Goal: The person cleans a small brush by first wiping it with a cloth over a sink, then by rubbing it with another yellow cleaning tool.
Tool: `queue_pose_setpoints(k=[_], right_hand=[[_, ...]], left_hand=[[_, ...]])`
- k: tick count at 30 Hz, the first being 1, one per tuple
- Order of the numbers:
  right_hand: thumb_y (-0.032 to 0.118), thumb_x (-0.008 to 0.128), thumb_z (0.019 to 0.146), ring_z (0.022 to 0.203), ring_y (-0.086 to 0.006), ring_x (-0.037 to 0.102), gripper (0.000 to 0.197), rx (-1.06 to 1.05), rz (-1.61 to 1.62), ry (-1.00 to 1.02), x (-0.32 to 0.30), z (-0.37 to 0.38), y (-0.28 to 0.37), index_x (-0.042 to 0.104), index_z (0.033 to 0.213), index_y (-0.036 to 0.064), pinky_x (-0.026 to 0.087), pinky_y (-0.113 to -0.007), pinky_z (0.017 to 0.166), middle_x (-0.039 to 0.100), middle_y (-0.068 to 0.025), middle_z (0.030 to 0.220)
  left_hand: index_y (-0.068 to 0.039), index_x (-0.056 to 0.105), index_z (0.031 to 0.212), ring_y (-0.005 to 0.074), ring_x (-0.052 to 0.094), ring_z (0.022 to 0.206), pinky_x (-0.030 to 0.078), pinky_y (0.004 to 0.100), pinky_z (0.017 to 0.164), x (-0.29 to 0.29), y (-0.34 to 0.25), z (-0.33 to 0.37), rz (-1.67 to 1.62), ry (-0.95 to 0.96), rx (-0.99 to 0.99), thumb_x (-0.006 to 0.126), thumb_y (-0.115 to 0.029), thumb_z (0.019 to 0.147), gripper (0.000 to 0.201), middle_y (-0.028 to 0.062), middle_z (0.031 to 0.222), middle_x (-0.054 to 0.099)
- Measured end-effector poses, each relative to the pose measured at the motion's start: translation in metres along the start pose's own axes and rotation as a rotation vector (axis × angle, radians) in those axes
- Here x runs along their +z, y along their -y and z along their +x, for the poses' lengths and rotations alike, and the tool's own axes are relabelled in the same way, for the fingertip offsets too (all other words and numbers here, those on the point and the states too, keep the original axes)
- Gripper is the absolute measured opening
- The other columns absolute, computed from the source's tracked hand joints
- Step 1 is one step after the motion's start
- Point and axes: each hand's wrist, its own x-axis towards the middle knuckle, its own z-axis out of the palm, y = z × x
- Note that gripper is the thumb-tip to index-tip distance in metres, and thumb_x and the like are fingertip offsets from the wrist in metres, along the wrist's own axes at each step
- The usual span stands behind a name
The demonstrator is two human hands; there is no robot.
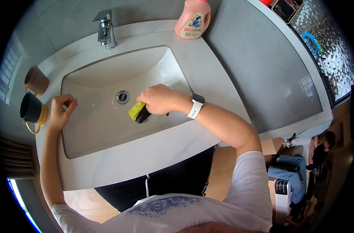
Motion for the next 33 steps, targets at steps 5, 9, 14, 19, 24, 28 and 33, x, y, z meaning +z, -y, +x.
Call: queue_pose_setpoints(k=[5, 9, 14, 19, 24, 28, 33], right_hand=[[0.002, 0.055, 0.079, 0.088, -0.0346, 0.072, 0.028, 0.008, 0.002, 0.005, 0.0008, 0.0001, -0.0008, 0.073, 0.1, 0.0048, 0.057, -0.045, 0.079, 0.074, -0.0164, 0.094], [0.002, 0.055, 0.079, 0.088, -0.0348, 0.072, 0.028, 0.004, 0.003, 0.005, 0.0, 0.0005, 0.0002, 0.073, 0.1, 0.0046, 0.057, -0.045, 0.079, 0.074, -0.0164, 0.094], [0.002, 0.055, 0.079, 0.088, -0.0347, 0.072, 0.028, 0.004, -0.001, 0.006, 0.0014, 0.0014, -0.0004, 0.073, 0.099, 0.0045, 0.057, -0.045, 0.079, 0.074, -0.0165, 0.094], [0.002, 0.055, 0.079, 0.087, -0.0346, 0.072, 0.027, 0.0, -0.003, 0.009, 0.0015, 0.0012, -0.0011, 0.073, 0.098, 0.0044, 0.056, -0.045, 0.078, 0.074, -0.0166, 0.093], [0.002, 0.055, 0.079, 0.087, -0.0347, 0.072, 0.027, 0.001, 0.0, 0.003, 0.0011, 0.0005, -0.0003, 0.073, 0.098, 0.0045, 0.056, -0.045, 0.078, 0.074, -0.0165, 0.092], [0.001, 0.054, 0.079, 0.086, -0.0347, 0.072, 0.027, 0.002, -0.003, 0.003, 0.0011, 0.0003, -0.0004, 0.073, 0.098, 0.0044, 0.056, -0.045, 0.077, 0.074, -0.0164, 0.092], [0.001, 0.054, 0.079, 0.086, -0.0346, 0.072, 0.027, 0.015, 0.005, 0.023, -0.0001, 0.0002, 0.0001, 0.073, 0.098, 0.0045, 0.056, -0.045, 0.077, 0.073, -0.0164, 0.091]], left_hand=[[0.006, 0.063, 0.076, 0.0093, 0.051, 0.058, 0.042, 0.0258, 0.057, 0.0002, -0.0012, 0.0011, 0.008, 0.004, -0.001, 0.066, -0.007, 0.091, 0.02, 0.0056, 0.062, 0.058], [0.006, 0.063, 0.076, 0.0095, 0.051, 0.058, 0.043, 0.026, 0.057, -0.0006, -0.0015, 0.0004, 0.017, 0.007, 0.004, 0.066, -0.007, 0.091, 0.02, 0.0058, 0.063, 0.058], [0.006, 0.063, 0.076, 0.0099, 0.052, 0.058, 0.043, 0.0261, 0.058, -0.0009, -0.0012, 0.0004, 0.009, 0.014, 0.003, 0.066, -0.006, 0.091, 0.019, 0.0062, 0.063, 0.059], [0.006, 0.063, 0.076, 0.01, 0.052, 0.058, 0.043, 0.0261, 0.058, -0.0004, -0.0048, 0.0011, 0.012, 0.01, 0.003, 0.066, -0.006, 0.091, 0.019, 0.0065, 0.064, 0.06], [0.006, 0.064, 0.076, 0.01, 0.051, 0.058, 0.043, 0.0263, 0.058, 0.0, -0.003, 0.0006, 0.012, 0.004, 0.006, 0.066, -0.006, 0.09, 0.019, 0.0066, 0.064, 0.06], [0.006, 0.063, 0.076, 0.0099, 0.051, 0.058, 0.043, 0.0263, 0.058, 0.0005, -0.0031, 0.0007, 0.012, 0.005, 0.014, 0.066, -0.007, 0.091, 0.019, 0.0065, 0.064, 0.06], [0.006, 0.062, 0.075, 0.0097, 0.05, 0.058, 0.043, 0.0264, 0.057, 0.0003, -0.002, 0.0006, 0.004, 0.013, -0.006, 0.066, -0.006, 0.09, 0.02, 0.0062, 0.063, 0.058]])
